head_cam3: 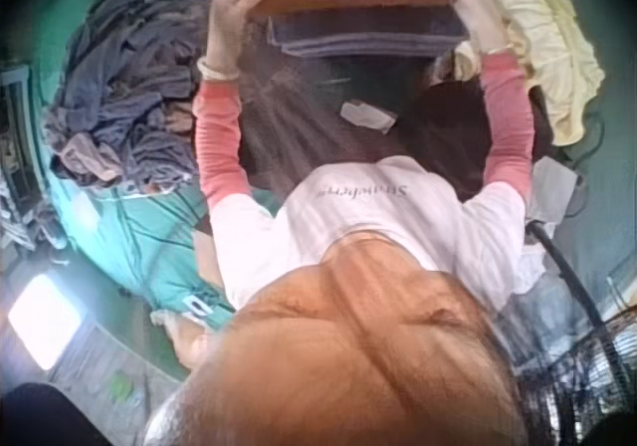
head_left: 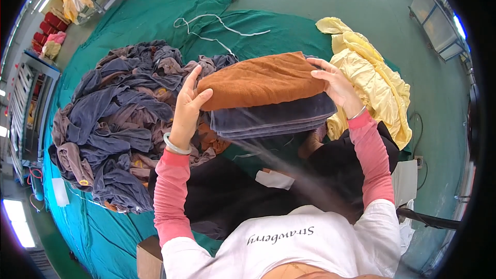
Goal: The person picks up pieces of fabric from a large pile on a green mat, unfolds them to check their size, and stacks them one by one into a neat pile.
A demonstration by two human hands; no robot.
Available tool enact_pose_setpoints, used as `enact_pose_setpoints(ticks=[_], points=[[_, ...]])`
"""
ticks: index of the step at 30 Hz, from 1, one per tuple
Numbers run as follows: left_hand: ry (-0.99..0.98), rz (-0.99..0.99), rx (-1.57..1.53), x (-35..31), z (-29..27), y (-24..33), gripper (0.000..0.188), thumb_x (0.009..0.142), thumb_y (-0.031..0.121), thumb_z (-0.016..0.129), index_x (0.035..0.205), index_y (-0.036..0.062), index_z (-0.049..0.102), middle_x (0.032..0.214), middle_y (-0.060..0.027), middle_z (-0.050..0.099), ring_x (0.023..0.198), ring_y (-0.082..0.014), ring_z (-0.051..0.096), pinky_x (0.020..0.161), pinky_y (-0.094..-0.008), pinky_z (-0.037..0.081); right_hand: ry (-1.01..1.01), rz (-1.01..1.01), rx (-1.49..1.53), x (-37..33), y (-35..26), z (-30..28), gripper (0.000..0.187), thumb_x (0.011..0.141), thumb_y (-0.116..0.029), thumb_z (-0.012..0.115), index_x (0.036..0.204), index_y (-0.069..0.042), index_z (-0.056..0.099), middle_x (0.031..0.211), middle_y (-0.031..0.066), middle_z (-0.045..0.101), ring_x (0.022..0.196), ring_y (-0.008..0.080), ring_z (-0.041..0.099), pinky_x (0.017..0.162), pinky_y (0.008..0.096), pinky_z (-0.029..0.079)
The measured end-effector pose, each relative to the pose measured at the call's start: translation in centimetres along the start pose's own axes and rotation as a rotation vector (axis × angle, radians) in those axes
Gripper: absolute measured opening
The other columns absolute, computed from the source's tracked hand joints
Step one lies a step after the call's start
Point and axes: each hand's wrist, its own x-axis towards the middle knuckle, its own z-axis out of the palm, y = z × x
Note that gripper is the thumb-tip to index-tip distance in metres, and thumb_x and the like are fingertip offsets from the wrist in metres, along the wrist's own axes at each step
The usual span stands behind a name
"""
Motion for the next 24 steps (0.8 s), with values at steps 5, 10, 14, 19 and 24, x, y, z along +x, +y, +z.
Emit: enact_pose_setpoints(ticks=[5, 10, 14, 19, 24], points=[[-0.022, 0.009, 0.018, 0.1, 0.3, 2.0, 0.053, 0.084, 0.002, 0.053, 0.133, -0.0033, 0.034, 0.127, -0.0140, 0.046, 0.113, -0.0176, 0.048, 0.096, -0.0273, 0.036, 0.046, -0.054, 0.068, 0.7, -1.4, 0.0, 0.037, 0.079, -0.004, 0.057, 0.116, -0.003, 0.052, 0.105, 0.0050, 0.059, 0.092, 0.0123, 0.058, 0.080, 0.0261, 0.047], [-0.056, 0.061, 0.100, 0.0, 0.6, 2.5, 0.039, 0.084, 0.001, 0.052, 0.123, -0.0027, 0.047, 0.117, -0.0088, 0.055, 0.107, -0.0143, 0.052, 0.093, -0.0264, 0.038, -0.063, 0.035, 0.154, 0.6, -1.9, 0.6, 0.041, 0.079, -0.002, 0.055, 0.119, -0.002, 0.047, 0.110, 0.0077, 0.057, 0.096, 0.0168, 0.058, 0.084, 0.0305, 0.047], [-0.115, -0.028, 0.089, -1.1, 0.0, 2.4, 0.035, 0.084, 0.001, 0.052, 0.119, -0.0029, 0.051, 0.117, -0.0067, 0.056, 0.107, -0.0123, 0.051, 0.093, -0.0252, 0.038, -0.069, 0.111, 0.122, -0.8, -1.4, 0.0, 0.044, 0.081, -0.004, 0.052, 0.123, -0.001, 0.044, 0.116, 0.0109, 0.054, 0.103, 0.0193, 0.056, 0.088, 0.0318, 0.046], [-0.240, -0.168, 0.195, -2.5, -1.0, 1.5, 0.033, 0.083, -0.002, 0.053, 0.116, -0.0042, 0.053, 0.113, -0.0042, 0.055, 0.102, -0.0100, 0.051, 0.089, -0.0223, 0.039, -0.037, 0.200, -0.023, -1.6, -0.1, -0.6, 0.043, 0.083, -0.009, 0.057, 0.123, -0.001, 0.044, 0.114, 0.0069, 0.056, 0.095, 0.0135, 0.058, 0.081, 0.0266, 0.047], [-0.212, -0.169, 0.162, -2.8, -1.1, -0.2, 0.048, 0.083, -0.001, 0.055, 0.128, -0.0036, 0.040, 0.116, -0.0054, 0.052, 0.098, -0.0074, 0.051, 0.085, -0.0196, 0.041, -0.104, 0.202, -0.234, -1.3, 0.0, -0.1, 0.040, 0.081, -0.015, 0.063, 0.116, 0.001, 0.053, 0.110, 0.0051, 0.058, 0.093, 0.0097, 0.057, 0.079, 0.0227, 0.045]])
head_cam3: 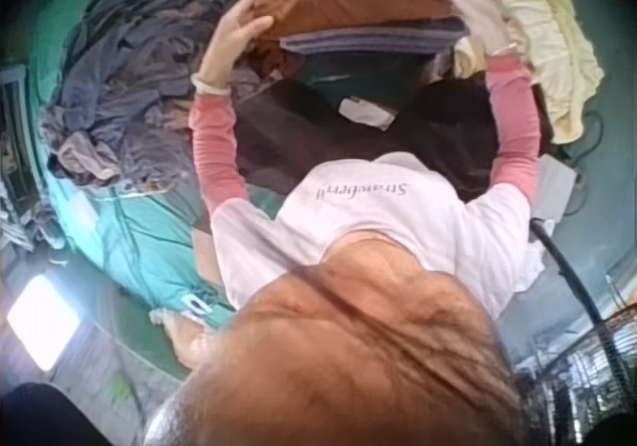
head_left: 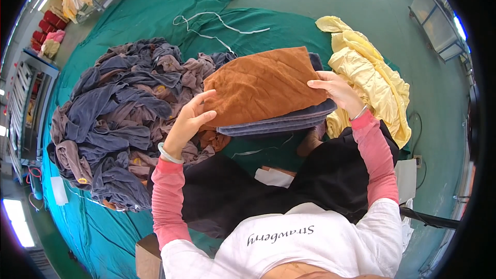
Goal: The person picks up pieces of fabric from a large pile on a green mat, unfolds them to check their size, and stacks them one by one into a neat pile.
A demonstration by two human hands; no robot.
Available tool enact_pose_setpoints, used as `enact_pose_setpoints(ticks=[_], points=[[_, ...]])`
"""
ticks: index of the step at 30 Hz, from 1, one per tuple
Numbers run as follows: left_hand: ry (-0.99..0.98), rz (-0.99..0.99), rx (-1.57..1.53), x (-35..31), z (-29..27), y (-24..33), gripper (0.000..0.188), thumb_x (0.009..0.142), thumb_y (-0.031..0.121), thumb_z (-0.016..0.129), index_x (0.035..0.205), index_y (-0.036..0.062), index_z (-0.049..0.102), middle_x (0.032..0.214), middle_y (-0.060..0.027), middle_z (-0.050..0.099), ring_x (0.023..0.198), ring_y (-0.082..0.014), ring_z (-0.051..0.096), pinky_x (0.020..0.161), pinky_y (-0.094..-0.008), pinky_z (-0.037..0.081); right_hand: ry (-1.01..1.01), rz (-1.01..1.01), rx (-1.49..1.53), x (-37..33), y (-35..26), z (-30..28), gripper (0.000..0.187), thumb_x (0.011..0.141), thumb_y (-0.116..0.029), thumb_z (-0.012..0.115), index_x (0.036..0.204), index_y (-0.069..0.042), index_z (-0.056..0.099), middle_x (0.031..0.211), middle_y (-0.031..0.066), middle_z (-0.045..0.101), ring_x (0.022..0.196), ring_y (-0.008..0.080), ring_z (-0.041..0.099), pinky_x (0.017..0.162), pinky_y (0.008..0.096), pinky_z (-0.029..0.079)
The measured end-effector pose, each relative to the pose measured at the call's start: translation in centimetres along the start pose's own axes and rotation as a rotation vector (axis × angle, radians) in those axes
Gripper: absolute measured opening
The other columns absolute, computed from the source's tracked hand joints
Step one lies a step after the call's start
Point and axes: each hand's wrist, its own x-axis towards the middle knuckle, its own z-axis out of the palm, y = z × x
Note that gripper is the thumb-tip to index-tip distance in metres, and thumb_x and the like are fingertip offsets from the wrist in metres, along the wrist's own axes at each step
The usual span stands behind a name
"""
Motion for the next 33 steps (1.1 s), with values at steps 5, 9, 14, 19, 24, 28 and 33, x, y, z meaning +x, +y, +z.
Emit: enact_pose_setpoints(ticks=[5, 9, 14, 19, 24, 28, 33], points=[[0.061, -0.040, 0.020, 0.3, -0.3, -0.8, 0.050, 0.082, -0.002, 0.054, 0.130, -0.0023, 0.038, 0.108, -0.0053, 0.055, 0.091, -0.0062, 0.051, 0.080, -0.0181, 0.041, 0.116, -0.098, -0.358, 0.1, -1.2, 1.8, 0.060, 0.078, -0.022, 0.067, 0.126, 0.005, 0.043, 0.124, 0.0126, 0.049, 0.114, 0.0182, 0.046, 0.094, 0.0264, 0.036], [0.053, -0.030, 0.129, 0.3, -0.8, -1.3, 0.047, 0.082, -0.004, 0.051, 0.128, -0.0016, 0.041, 0.101, -0.0041, 0.057, 0.085, -0.0057, 0.051, 0.074, -0.0173, 0.041, 0.245, -0.122, -0.245, -1.1, -2.9, 4.8, 0.036, 0.080, -0.009, 0.060, 0.114, 0.002, 0.053, 0.105, 0.0030, 0.058, 0.096, 0.0087, 0.052, 0.083, 0.0222, 0.041], [0.053, -0.013, -0.003, 0.3, 0.2, -0.9, 0.046, 0.082, -0.004, 0.050, 0.127, -0.0017, 0.043, 0.103, -0.0051, 0.057, 0.086, -0.0061, 0.052, 0.074, -0.0176, 0.041, 0.147, -0.027, 0.411, 0.9, -1.2, 2.2, 0.037, 0.080, -0.002, 0.055, 0.116, -0.001, 0.052, 0.108, 0.0059, 0.059, 0.095, 0.0163, 0.058, 0.083, 0.0301, 0.047], [0.050, -0.028, -0.008, 0.0, -0.3, -1.1, 0.044, 0.082, -0.004, 0.049, 0.126, -0.0020, 0.043, 0.105, -0.0059, 0.056, 0.087, -0.0066, 0.052, 0.075, -0.0173, 0.041, -0.048, -0.084, 0.495, 1.0, -1.0, 1.0, 0.037, 0.083, -0.004, 0.055, 0.119, -0.003, 0.050, 0.114, 0.0056, 0.057, 0.102, 0.0166, 0.057, 0.088, 0.0313, 0.045], [0.045, -0.045, -0.019, -0.2, -0.4, -1.0, 0.043, 0.083, -0.002, 0.050, 0.125, -0.0025, 0.045, 0.106, -0.0067, 0.057, 0.090, -0.0072, 0.052, 0.078, -0.0182, 0.041, -0.044, -0.101, 0.289, -0.2, -0.7, 0.5, 0.040, 0.084, -0.004, 0.056, 0.122, -0.001, 0.046, 0.119, 0.0048, 0.054, 0.104, 0.0134, 0.055, 0.090, 0.0280, 0.044], [0.021, -0.067, -0.002, -0.2, -0.7, 0.3, 0.043, 0.081, -0.001, 0.052, 0.124, -0.0027, 0.046, 0.112, -0.0072, 0.056, 0.098, -0.0097, 0.052, 0.084, -0.0209, 0.040, -0.042, -0.071, 0.160, 0.0, -0.1, -1.0, 0.034, 0.085, -0.005, 0.056, 0.118, -0.002, 0.049, 0.115, 0.0045, 0.056, 0.102, 0.0133, 0.056, 0.089, 0.0272, 0.044], [0.168, 0.195, -0.136, 0.9, -1.0, 6.2, 0.046, 0.081, -0.003, 0.048, 0.126, -0.0019, 0.045, 0.116, -0.0098, 0.056, 0.106, -0.0149, 0.053, 0.092, -0.0256, 0.039, 0.102, -0.355, 0.357, 0.0, -4.6, -1.0, 0.021, 0.083, -0.007, 0.060, 0.105, -0.004, 0.057, 0.100, 0.0038, 0.062, 0.091, 0.0121, 0.059, 0.080, 0.0268, 0.048]])
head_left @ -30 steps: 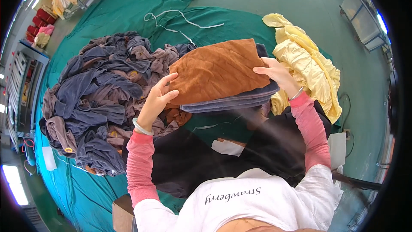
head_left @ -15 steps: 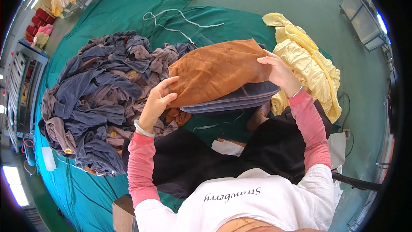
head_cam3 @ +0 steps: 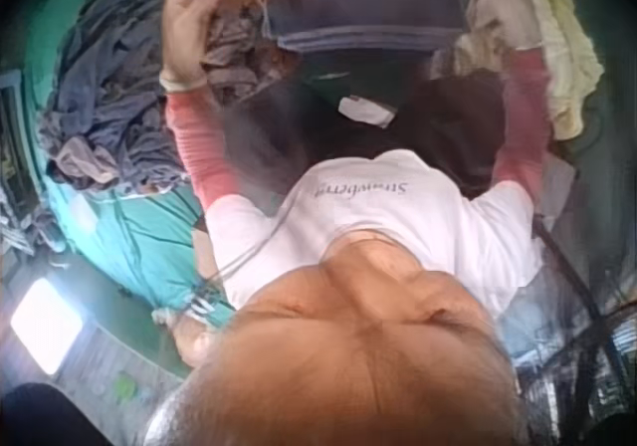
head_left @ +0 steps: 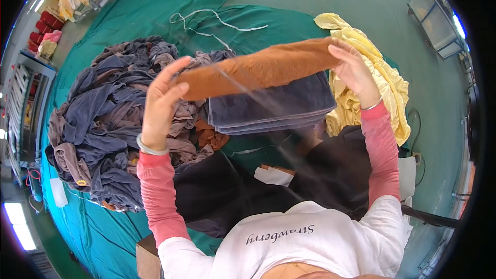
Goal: The person picks up pieces of fabric from a large pile on a green mat, unfolds them to check their size, and stacks them one by one into a neat pile.
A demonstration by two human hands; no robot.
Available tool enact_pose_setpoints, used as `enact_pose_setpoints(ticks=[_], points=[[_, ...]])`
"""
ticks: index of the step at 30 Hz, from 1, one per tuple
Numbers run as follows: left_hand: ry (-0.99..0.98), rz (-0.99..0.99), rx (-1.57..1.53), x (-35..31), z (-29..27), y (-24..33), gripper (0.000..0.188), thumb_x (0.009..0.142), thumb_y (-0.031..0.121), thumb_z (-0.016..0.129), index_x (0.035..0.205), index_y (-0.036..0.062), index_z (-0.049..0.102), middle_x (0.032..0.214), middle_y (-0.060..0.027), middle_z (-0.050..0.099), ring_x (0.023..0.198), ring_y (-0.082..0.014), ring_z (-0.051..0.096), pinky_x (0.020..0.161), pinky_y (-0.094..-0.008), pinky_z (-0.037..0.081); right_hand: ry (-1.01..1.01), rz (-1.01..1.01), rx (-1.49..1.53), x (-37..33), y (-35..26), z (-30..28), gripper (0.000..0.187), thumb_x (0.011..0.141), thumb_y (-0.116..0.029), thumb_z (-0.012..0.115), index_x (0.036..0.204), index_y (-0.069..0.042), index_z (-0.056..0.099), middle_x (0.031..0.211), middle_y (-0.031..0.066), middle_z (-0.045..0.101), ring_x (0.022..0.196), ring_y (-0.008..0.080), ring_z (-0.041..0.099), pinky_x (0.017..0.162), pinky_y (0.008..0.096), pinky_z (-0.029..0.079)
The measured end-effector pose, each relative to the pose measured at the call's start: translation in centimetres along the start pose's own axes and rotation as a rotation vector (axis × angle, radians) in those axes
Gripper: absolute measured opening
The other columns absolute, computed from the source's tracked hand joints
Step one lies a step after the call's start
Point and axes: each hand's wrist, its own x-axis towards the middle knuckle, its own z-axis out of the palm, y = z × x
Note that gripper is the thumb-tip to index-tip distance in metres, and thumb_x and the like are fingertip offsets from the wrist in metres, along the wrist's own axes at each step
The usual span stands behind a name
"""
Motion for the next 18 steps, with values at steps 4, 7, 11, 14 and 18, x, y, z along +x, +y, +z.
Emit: enact_pose_setpoints(ticks=[4, 7, 11, 14, 18], points=[[-0.016, 0.108, 0.103, 1.3, 0.5, 4.2, 0.045, 0.083, -0.003, 0.045, 0.128, -0.0012, 0.043, 0.105, -0.0101, 0.061, 0.094, -0.0121, 0.057, 0.084, -0.0232, 0.042, -0.079, 0.080, -0.097, 0.3, -2.5, 2.1, 0.024, 0.084, -0.008, 0.059, 0.108, -0.001, 0.057, 0.104, 0.0064, 0.061, 0.092, 0.0137, 0.060, 0.080, 0.0280, 0.047], [-0.039, 0.122, 0.144, 2.3, 0.4, 5.7, 0.044, 0.083, 0.000, 0.048, 0.127, -0.0004, 0.045, 0.098, -0.0060, 0.062, 0.084, -0.0070, 0.056, 0.074, -0.0182, 0.041, -0.071, 0.079, -0.096, 1.1, -3.2, 1.9, 0.026, 0.086, -0.010, 0.058, 0.111, -0.002, 0.055, 0.104, 0.0060, 0.061, 0.091, 0.0130, 0.060, 0.080, 0.0274, 0.047], [-0.030, 0.144, 0.088, 4.9, -0.7, 5.2, 0.041, 0.083, 0.003, 0.052, 0.124, 0.0005, 0.049, 0.092, -0.0021, 0.061, 0.079, -0.0039, 0.053, 0.068, -0.0163, 0.040, -0.117, -0.076, 0.024, 3.1, -5.0, 2.4, 0.027, 0.085, -0.011, 0.059, 0.111, -0.005, 0.054, 0.102, 0.0041, 0.062, 0.089, 0.0145, 0.060, 0.080, 0.0286, 0.047], [0.051, 0.135, 0.084, 7.1, 0.0, 5.0, 0.034, 0.082, 0.007, 0.058, 0.116, 0.0056, 0.057, 0.091, 0.0023, 0.059, 0.078, -0.0026, 0.051, 0.067, -0.0159, 0.038, -0.034, 0.014, -0.031, 6.1, -4.7, 0.9, 0.033, 0.084, -0.012, 0.061, 0.115, -0.004, 0.053, 0.106, 0.0067, 0.061, 0.095, 0.0176, 0.059, 0.084, 0.0319, 0.045], [0.096, 0.277, 0.152, 8.2, 0.9, 5.2, 0.033, 0.082, 0.005, 0.057, 0.115, 0.0052, 0.057, 0.096, -0.0001, 0.060, 0.083, -0.0041, 0.053, 0.073, -0.0189, 0.041, -0.017, -0.170, 0.007, 7.0, -6.3, 0.8, 0.033, 0.083, -0.012, 0.061, 0.114, -0.003, 0.054, 0.107, 0.0088, 0.060, 0.099, 0.0192, 0.057, 0.085, 0.0308, 0.043]])
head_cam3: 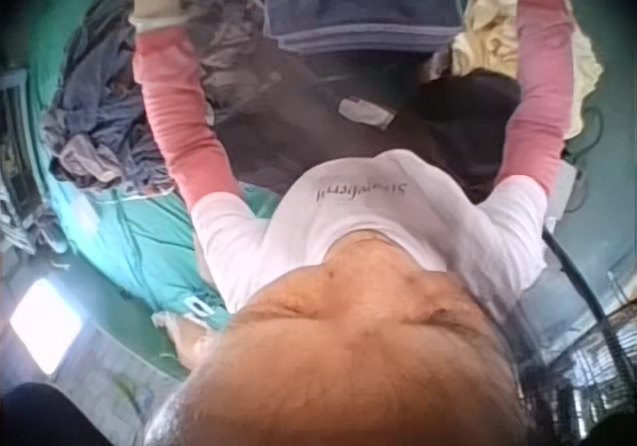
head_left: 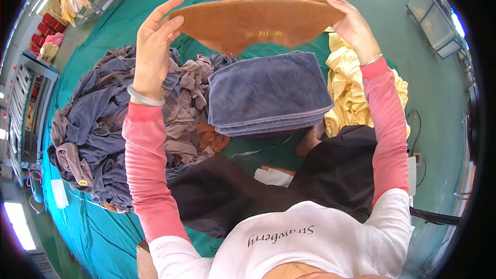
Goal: The person picks up pieces of fabric from a large pile on a green mat, unfolds them to check their size, and stacks them one by one into a neat pile.
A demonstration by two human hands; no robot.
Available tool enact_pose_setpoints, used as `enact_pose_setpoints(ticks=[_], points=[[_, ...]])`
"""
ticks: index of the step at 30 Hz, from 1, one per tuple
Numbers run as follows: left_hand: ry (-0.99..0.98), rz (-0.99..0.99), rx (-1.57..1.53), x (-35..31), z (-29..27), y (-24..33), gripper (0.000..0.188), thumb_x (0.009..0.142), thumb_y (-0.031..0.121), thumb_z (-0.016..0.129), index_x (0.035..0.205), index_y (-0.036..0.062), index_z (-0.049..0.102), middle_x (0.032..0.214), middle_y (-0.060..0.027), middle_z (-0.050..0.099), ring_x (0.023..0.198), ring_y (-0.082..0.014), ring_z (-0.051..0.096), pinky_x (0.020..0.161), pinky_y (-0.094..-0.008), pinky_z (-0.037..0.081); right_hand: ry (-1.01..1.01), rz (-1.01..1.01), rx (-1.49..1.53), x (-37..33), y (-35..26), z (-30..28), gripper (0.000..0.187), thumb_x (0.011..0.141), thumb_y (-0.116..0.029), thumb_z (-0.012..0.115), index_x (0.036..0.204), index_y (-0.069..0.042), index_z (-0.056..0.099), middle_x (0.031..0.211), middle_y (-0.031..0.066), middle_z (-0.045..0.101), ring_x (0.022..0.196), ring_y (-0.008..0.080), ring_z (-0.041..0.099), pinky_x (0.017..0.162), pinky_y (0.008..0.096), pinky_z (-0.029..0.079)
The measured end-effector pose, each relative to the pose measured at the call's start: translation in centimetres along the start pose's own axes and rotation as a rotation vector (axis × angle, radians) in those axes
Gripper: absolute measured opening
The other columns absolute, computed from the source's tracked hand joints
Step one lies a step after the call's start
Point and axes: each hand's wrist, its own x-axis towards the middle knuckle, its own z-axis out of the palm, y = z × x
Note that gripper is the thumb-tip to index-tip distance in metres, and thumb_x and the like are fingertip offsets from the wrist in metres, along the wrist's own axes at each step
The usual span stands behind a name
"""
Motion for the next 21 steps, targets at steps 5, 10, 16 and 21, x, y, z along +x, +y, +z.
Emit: enact_pose_setpoints(ticks=[5, 10, 16, 21], points=[[-0.073, 0.102, 0.345, -3.5, 2.2, -0.9, 0.030, 0.082, -0.002, 0.051, 0.110, 0.0013, 0.059, 0.109, -0.0038, 0.060, 0.096, -0.0110, 0.055, 0.085, -0.0230, 0.042, 0.082, -0.076, -0.366, -4.3, 1.4, -1.8, 0.034, 0.083, -0.013, 0.061, 0.114, -0.002, 0.055, 0.105, 0.0062, 0.058, 0.097, 0.0146, 0.054, 0.083, 0.0281, 0.043], [-0.379, -0.179, 0.438, -12.4, 0.0, -6.6, 0.020, 0.073, -0.003, 0.059, 0.093, -0.0005, 0.063, 0.094, -0.0096, 0.064, 0.088, -0.0191, 0.060, 0.080, -0.0288, 0.045, -0.013, 0.234, -0.922, -13.0, 6.7, -3.8, 0.043, 0.077, -0.013, 0.065, 0.117, -0.005, 0.053, 0.087, 0.0010, 0.053, 0.079, 0.0112, 0.051, 0.072, 0.0258, 0.044], [-0.257, 0.105, 0.877, -11.5, 1.3, -4.5, 0.030, 0.072, 0.010, 0.066, 0.100, 0.0037, 0.061, 0.100, -0.0148, 0.060, 0.095, -0.0322, 0.056, 0.083, -0.0372, 0.043, 0.108, -0.082, -1.232, -13.4, 6.5, -1.7, 0.046, 0.079, -0.018, 0.065, 0.121, -0.005, 0.050, 0.088, 0.0085, 0.055, 0.082, 0.0190, 0.054, 0.075, 0.0299, 0.044], [-0.302, 0.291, 0.988, -7.5, 6.9, -6.7, 0.036, 0.078, 0.027, 0.063, 0.107, 0.0061, 0.059, 0.110, -0.0135, 0.057, 0.104, -0.0303, 0.052, 0.087, -0.0401, 0.041, -0.001, -0.573, -1.543, -9.3, 9.2, 5.9, 0.047, 0.084, -0.037, 0.057, 0.123, -0.012, 0.049, 0.120, 0.0150, 0.050, 0.117, 0.0340, 0.043, 0.099, 0.0520, 0.028]])
